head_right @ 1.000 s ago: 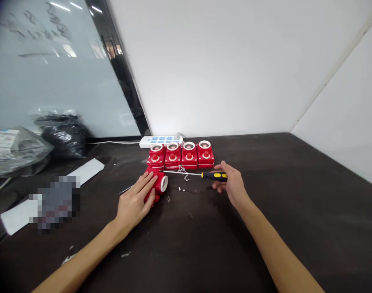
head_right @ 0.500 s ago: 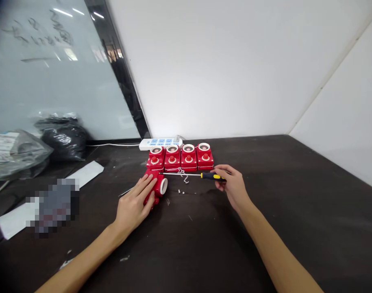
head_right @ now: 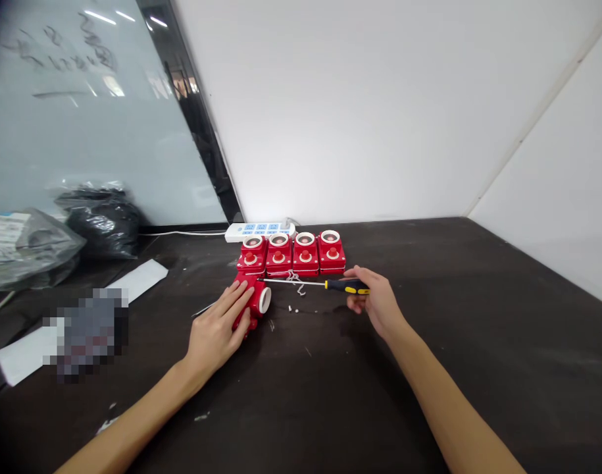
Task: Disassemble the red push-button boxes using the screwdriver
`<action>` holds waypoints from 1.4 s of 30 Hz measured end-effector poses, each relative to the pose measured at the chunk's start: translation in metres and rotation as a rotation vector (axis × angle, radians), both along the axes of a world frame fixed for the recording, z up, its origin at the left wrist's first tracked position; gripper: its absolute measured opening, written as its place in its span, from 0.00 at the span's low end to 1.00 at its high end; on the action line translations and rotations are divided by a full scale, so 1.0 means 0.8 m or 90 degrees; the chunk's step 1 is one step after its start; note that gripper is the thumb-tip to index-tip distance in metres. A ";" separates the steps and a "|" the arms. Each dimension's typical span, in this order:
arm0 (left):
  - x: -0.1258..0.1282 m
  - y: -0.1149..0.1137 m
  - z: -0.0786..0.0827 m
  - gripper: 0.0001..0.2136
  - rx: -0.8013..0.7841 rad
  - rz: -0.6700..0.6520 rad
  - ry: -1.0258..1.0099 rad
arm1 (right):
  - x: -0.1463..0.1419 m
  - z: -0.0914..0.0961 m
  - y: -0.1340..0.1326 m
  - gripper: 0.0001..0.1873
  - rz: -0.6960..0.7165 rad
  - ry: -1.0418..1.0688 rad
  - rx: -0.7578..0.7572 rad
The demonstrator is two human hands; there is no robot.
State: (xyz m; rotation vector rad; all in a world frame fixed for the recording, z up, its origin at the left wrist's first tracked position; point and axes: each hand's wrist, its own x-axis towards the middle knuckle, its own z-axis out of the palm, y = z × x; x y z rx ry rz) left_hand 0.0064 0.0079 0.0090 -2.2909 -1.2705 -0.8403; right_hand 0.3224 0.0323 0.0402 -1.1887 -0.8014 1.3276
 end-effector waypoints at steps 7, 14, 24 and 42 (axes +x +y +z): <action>0.000 0.000 -0.001 0.18 -0.007 -0.006 -0.014 | 0.002 -0.001 0.002 0.15 0.018 0.022 0.012; 0.000 0.000 0.000 0.19 -0.010 -0.009 -0.021 | 0.003 0.004 0.000 0.17 0.025 -0.009 0.050; 0.000 0.000 -0.001 0.19 -0.008 -0.002 -0.012 | 0.008 0.005 0.000 0.16 0.063 0.000 0.029; 0.001 -0.002 0.002 0.19 -0.027 -0.002 -0.019 | 0.004 0.008 0.000 0.14 0.010 0.022 0.024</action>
